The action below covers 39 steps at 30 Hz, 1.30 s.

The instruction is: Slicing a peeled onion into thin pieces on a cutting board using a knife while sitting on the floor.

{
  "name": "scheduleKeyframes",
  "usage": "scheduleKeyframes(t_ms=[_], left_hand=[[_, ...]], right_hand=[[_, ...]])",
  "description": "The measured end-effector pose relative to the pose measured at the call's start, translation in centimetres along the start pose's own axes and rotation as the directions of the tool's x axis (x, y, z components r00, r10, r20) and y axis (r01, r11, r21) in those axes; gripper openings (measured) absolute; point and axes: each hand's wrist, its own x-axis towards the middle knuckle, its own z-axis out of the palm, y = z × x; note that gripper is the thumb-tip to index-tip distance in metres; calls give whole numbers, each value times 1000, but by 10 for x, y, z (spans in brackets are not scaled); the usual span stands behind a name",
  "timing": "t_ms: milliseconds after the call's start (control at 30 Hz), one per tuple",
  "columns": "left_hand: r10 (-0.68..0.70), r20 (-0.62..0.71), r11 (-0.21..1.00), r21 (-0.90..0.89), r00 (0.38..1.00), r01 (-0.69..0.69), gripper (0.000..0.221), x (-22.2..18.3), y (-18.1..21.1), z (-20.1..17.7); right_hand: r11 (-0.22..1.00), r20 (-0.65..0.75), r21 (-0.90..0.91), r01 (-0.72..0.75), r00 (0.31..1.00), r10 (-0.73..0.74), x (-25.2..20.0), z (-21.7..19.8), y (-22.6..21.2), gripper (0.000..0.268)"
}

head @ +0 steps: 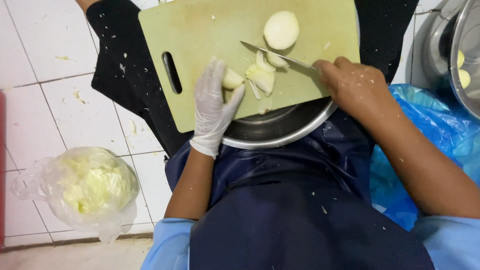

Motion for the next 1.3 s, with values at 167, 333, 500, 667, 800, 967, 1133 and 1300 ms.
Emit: scheduleKeyframes(t_ms=[167,333,500,667,800,967,1133,1300], left_hand=[[-130,-87,974,-197,988,111,65,-2,-8,-1],[-121,-70,979,-175,990,107,67,-2,-5,0],[-62,5,998,-23,998,62,71,2,16,-10],[-61,89,996,76,994,55,75,-1,38,11],[-50,60,998,-40,997,52,75,-6,25,20],[53,-58,987,-147,997,-61,47,-5,17,20],[56,-103,992,-107,993,-67,40,-3,18,24],[74,-125,987,-129,989,-90,36,2,26,18]], right_hand=[[993,-24,54,104,994,-103,-2,-2,-2,19],[970,-160,-55,237,957,-243,-22,9,3,18],[979,-142,-7,203,969,-201,-38,-24,7,27],[986,-12,123,-110,994,113,-56,-32,-18,30],[945,-9,292,-148,988,157,-42,0,-49,28],[986,-167,169,-9,985,37,-27,-20,-73,25],[991,-138,-124,58,988,-75,-22,-31,-76,18],[996,-13,-65,57,998,-58,-23,-35,-79,17]])
